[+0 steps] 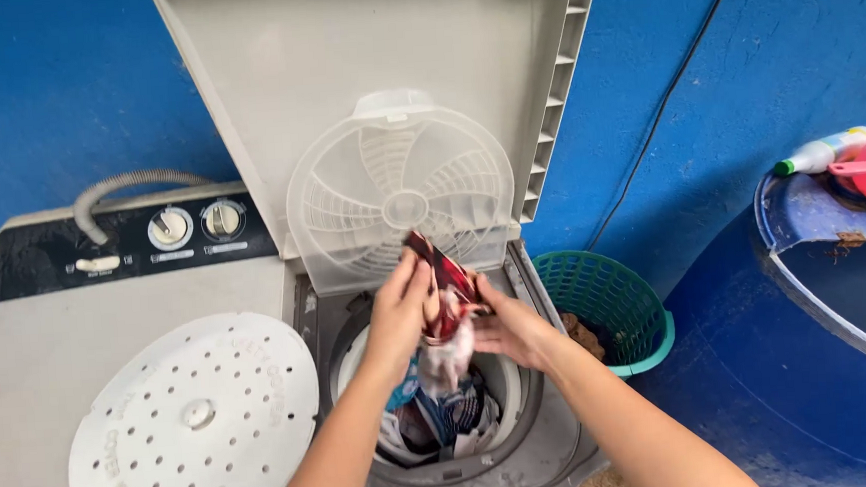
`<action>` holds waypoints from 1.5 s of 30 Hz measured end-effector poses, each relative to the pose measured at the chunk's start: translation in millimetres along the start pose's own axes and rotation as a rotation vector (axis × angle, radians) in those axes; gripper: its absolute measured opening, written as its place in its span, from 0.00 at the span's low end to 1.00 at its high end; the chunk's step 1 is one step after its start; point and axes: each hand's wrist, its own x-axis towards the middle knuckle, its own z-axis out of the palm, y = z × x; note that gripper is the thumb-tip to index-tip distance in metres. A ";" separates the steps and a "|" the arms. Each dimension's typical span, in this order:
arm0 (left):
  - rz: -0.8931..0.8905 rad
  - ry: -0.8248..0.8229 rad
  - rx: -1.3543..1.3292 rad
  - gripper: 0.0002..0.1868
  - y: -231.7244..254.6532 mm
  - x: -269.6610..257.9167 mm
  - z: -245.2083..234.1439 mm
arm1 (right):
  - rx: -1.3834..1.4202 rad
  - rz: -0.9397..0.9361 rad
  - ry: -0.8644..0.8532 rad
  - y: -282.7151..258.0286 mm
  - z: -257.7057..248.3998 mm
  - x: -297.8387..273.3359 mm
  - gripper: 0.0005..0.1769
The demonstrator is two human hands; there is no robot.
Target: Taking laundry out of a washing machine spin dryer compartment and placing it into a basket.
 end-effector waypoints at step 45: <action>-0.578 -0.326 -0.243 0.11 -144.7 23.9 10.0 | -0.647 -0.598 -0.310 -45.7 52.6 -85.2 0.16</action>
